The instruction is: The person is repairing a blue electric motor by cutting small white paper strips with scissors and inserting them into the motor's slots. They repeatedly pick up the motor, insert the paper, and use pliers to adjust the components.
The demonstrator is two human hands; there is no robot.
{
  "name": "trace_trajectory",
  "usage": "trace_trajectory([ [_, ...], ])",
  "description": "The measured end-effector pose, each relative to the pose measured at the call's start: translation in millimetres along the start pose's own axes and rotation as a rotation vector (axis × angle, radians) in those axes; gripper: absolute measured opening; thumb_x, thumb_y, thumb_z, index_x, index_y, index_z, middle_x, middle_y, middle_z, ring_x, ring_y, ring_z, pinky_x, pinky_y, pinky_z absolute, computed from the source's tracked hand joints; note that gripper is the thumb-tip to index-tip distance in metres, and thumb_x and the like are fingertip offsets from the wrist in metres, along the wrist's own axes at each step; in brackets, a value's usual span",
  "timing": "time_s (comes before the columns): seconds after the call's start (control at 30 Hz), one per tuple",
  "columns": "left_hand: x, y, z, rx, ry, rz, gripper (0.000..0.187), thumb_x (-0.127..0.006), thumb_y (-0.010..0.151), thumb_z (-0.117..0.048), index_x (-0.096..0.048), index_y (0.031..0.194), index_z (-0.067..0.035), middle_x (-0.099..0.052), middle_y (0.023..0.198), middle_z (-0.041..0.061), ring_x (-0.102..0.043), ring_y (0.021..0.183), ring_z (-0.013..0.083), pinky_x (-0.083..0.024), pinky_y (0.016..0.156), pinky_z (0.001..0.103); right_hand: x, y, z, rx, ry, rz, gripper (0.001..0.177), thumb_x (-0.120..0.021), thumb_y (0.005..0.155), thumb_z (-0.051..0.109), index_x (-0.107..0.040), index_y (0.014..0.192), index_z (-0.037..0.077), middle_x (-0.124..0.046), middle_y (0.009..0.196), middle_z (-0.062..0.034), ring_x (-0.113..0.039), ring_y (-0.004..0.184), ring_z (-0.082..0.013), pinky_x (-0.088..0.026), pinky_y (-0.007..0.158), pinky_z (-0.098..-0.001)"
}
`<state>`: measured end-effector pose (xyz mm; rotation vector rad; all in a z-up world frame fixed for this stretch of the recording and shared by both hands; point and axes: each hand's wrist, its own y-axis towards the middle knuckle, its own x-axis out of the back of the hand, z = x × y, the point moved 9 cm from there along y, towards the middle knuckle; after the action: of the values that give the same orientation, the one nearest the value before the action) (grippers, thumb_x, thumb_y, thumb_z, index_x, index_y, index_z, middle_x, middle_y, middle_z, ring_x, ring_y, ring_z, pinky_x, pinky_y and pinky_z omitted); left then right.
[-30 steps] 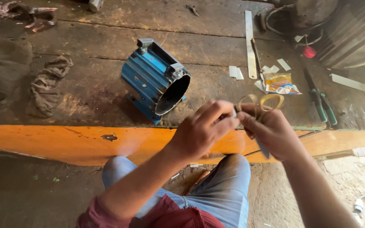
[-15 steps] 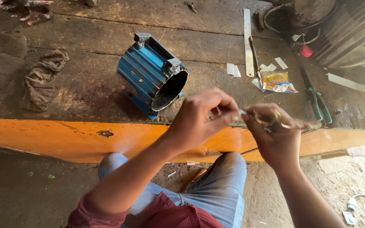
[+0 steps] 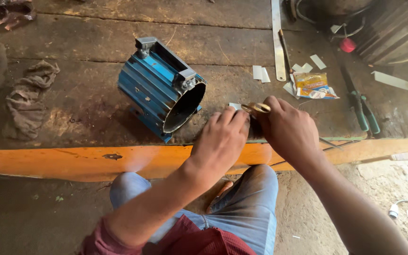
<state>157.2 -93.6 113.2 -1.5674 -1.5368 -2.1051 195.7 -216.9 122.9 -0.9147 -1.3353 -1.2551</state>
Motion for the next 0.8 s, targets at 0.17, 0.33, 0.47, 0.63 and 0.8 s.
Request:
trace_trajectory([
  [0.17,-0.7,2.2,12.9,0.122,-0.092,0.08,0.024,-0.059,0.09,-0.013,-0.072,0.11,-0.008,-0.061,0.116,0.008,-0.055,0.114,0.0263,-0.049,0.093,0.039,4.2,5.4,12.9,0.14,-0.034,-0.042,0.019,-0.065,0.093,0.025,-0.059,0.103,0.01,-0.071,0.095,-0.0124,-0.07,0.081,-0.0411,-0.055,0.065,-0.0517],
  [0.33,3.1,5.3,12.4,0.123,-0.081,0.089,0.028,-0.057,0.093,-0.013,-0.07,0.116,-0.008,-0.06,0.118,0.009,-0.054,0.113,0.0261,-0.047,0.093,0.038,-9.6,46.4,-13.1,0.029,0.001,0.275,0.032,-0.062,0.1,0.04,-0.061,0.115,0.012,-0.072,0.085,-0.0196,-0.071,0.079,-0.0406,-0.054,0.069,-0.0508],
  [0.47,8.2,-1.8,8.3,0.12,-0.044,0.051,0.03,-0.058,0.09,-0.014,-0.071,0.117,-0.006,-0.06,0.117,0.01,-0.054,0.111,0.0276,-0.046,0.091,0.04,-14.6,39.6,-6.9,0.135,0.018,0.274,0.032,-0.064,0.093,0.036,-0.066,0.118,0.016,-0.073,0.094,-0.0171,-0.07,0.082,-0.0402,-0.055,0.069,-0.0509],
  [0.63,-4.5,-1.5,12.7,0.142,-0.089,0.092,0.021,-0.06,0.091,-0.012,-0.07,0.108,-0.007,-0.062,0.118,0.01,-0.056,0.11,0.0271,-0.049,0.093,0.04,-14.6,31.4,-4.9,0.165,-0.039,0.155,0.032,-0.065,0.092,0.031,-0.066,0.115,0.009,-0.072,0.101,-0.0169,-0.07,0.086,-0.0399,-0.056,0.072,-0.0499],
  [0.8,-4.7,22.3,9.3,0.057,-0.091,0.008,0.009,-0.061,0.087,-0.009,-0.065,0.096,-0.009,-0.063,0.118,0.009,-0.061,0.106,0.0267,-0.056,0.087,0.037,-18.8,58.9,-27.1,0.055,0.095,0.233,0.027,-0.066,0.1,0.029,-0.065,0.117,0.007,-0.071,0.101,-0.0204,-0.069,0.092,-0.0412,-0.054,0.079,-0.0512],
])
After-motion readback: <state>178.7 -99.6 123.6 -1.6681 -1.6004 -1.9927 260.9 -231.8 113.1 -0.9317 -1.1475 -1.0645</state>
